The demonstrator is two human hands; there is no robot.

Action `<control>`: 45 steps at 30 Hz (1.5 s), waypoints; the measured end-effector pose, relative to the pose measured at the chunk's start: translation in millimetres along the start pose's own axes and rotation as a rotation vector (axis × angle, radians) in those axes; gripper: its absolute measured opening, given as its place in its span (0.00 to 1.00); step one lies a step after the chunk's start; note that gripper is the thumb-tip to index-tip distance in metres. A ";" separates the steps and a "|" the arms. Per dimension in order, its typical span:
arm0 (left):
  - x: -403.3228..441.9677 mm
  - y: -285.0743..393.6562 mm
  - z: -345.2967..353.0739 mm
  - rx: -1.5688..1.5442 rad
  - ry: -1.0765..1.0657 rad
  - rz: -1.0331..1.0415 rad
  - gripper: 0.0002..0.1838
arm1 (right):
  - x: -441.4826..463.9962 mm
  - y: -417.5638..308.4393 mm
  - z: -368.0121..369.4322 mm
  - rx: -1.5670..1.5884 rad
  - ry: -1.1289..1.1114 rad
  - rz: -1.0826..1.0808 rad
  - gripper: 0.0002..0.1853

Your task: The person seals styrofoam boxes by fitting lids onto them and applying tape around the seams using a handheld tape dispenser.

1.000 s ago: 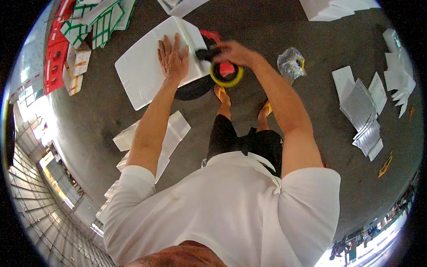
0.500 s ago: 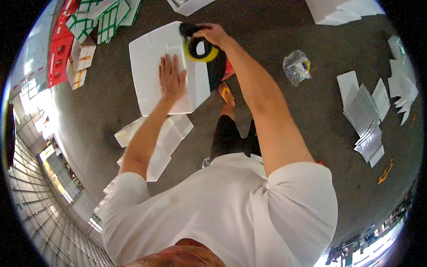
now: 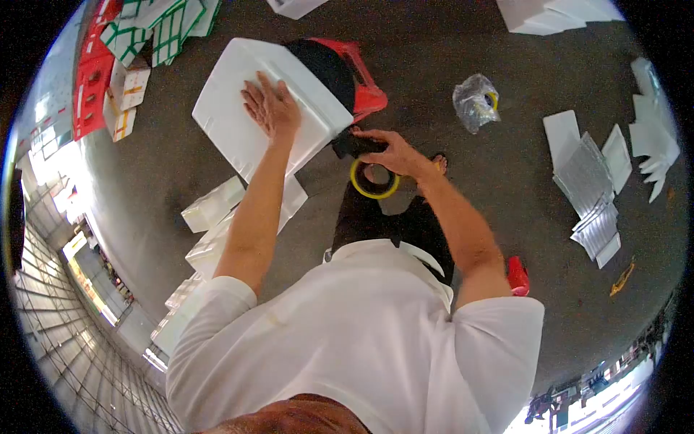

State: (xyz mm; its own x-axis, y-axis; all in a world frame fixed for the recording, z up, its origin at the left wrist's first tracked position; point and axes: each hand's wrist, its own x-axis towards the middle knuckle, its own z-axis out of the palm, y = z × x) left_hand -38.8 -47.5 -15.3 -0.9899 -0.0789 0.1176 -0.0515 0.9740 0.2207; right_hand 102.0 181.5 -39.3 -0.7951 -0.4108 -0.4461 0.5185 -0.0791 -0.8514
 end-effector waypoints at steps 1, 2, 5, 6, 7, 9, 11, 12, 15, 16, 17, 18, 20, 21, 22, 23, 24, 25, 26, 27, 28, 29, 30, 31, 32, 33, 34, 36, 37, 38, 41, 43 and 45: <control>3.4 6.3 10.2 -0.024 -0.006 0.007 0.35 | 3.2 -2.8 -5.9 0.002 0.089 -0.066 0.30; 12.7 8.4 15.8 -0.010 0.034 -0.103 0.36 | 12.1 -6.9 -7.8 0.012 0.166 -0.144 0.31; 31.8 26.4 24.6 0.086 0.045 -0.373 0.37 | 58.1 -22.2 -20.5 0.317 0.293 -0.181 0.30; 24.7 22.2 14.5 0.069 -0.015 -0.054 0.37 | 74.6 -66.5 -31.2 0.358 0.322 -0.122 0.29; 15.4 16.4 4.7 0.053 -0.078 0.263 0.37 | 89.7 -60.6 -39.6 0.256 0.341 -0.125 0.30; -37.4 -14.0 -28.8 0.135 -0.281 0.689 0.40 | 126.2 -85.0 -63.5 0.186 0.236 -0.047 0.30; -51.5 -11.3 -41.3 0.120 -0.388 0.739 0.49 | 145.2 -83.4 -74.1 0.130 0.212 -0.123 0.30; -50.5 -8.6 -50.6 0.043 -0.414 0.764 0.51 | 154.4 -84.6 -76.7 0.150 0.216 -0.128 0.30; -47.3 -1.7 -44.0 0.032 -0.424 0.783 0.54 | 168.3 -88.0 -91.9 -0.021 0.219 -0.112 0.29; -47.1 -2.1 -40.3 0.113 -0.415 0.785 0.55 | 170.8 -86.8 -91.2 -0.038 0.200 -0.104 0.30; -46.6 -1.6 -35.4 0.109 -0.413 0.785 0.55 | 172.5 -86.1 -93.2 -0.059 0.184 -0.097 0.30; -50.6 -1.2 -34.6 0.076 -0.376 0.778 0.53 | 164.0 -96.0 -94.0 0.014 0.098 -0.038 0.31; -50.1 2.1 -31.5 0.049 -0.332 0.778 0.52 | 145.3 -85.5 -100.6 -0.073 0.019 -0.051 0.32; -43.4 4.7 -30.1 0.020 -0.294 0.767 0.51 | 137.5 -86.1 -101.2 -0.155 -0.047 -0.074 0.33; -44.0 10.6 -28.3 -0.019 -0.255 0.739 0.50 | 130.1 -89.8 -102.6 -0.146 -0.023 -0.032 0.32; -41.7 17.0 -24.1 -0.025 -0.253 0.743 0.50 | 116.3 -83.7 -108.9 -0.208 -0.083 -0.030 0.32; -40.1 29.6 -20.4 -0.015 -0.226 0.673 0.49 | 71.8 -60.7 -108.4 -0.152 -0.112 -0.043 0.31; -35.5 35.5 -22.4 0.011 -0.200 0.606 0.48 | 57.0 -57.3 -107.2 -0.093 -0.114 0.017 0.30; -32.3 41.0 -21.5 0.023 -0.199 0.575 0.49 | 43.2 -56.6 -107.2 -0.043 -0.115 0.081 0.30; -30.3 48.3 -16.5 0.004 -0.183 0.563 0.49 | 20.7 -38.5 -95.6 -0.186 -0.007 0.009 0.29; -28.4 47.5 -17.8 0.008 -0.181 0.548 0.50 | 19.5 -38.8 -89.3 -0.113 -0.008 -0.025 0.29; -29.3 48.2 -16.3 0.005 -0.180 0.535 0.51 | 18.9 -37.9 -85.7 -0.043 -0.003 -0.056 0.29; -23.6 45.6 -9.6 0.038 -0.159 0.521 0.52 | 20.3 -42.9 -78.8 0.055 0.044 -0.017 0.28; -13.4 51.1 -0.7 0.036 -0.161 0.525 0.52 | 28.1 -46.5 -75.4 0.056 0.049 -0.016 0.28; -0.1 58.3 6.8 0.049 -0.109 0.466 0.53 | 40.4 -50.0 -74.1 0.097 0.172 -0.044 0.28; 8.5 61.5 11.5 0.065 -0.063 0.406 0.54 | 52.9 -51.7 -70.5 0.141 0.293 -0.068 0.29; 19.5 51.0 8.3 0.083 -0.086 0.499 0.52 | 67.5 -57.7 -67.9 0.130 0.332 -0.098 0.30; 28.0 2.8 -2.0 -0.004 -0.171 0.580 0.49 | 100.5 -79.5 -74.4 0.104 0.347 -0.122 0.31; 24.6 -18.5 -5.4 -0.088 -0.263 0.668 0.46 | 116.2 -87.8 -75.2 0.103 0.326 -0.109 0.32; -1.4 -29.3 -13.8 0.008 -0.188 0.697 0.39 | 132.1 -94.8 -75.6 0.066 0.352 -0.165 0.31; -8.9 -8.3 -12.0 0.026 -0.165 0.470 0.35 | 166.7 -98.7 -74.3 -0.022 0.390 -0.210 0.30; -1.9 0.3 -4.9 0.019 -0.131 0.380 0.34 | 167.6 -97.5 -68.2 -0.111 0.152 -0.185 0.28; 12.5 12.1 0.6 -0.003 -0.083 0.311 0.34 | 137.9 -74.2 -58.3 -0.085 -0.016 -0.083 0.29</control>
State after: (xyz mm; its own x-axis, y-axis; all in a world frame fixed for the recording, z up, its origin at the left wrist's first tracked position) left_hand -51.9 -36.5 -11.7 -0.9656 0.2399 0.1002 0.2552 0.9482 0.1893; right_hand -64.5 183.7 -53.7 -0.8288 -0.4205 -0.3691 0.4218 -0.0360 -0.9060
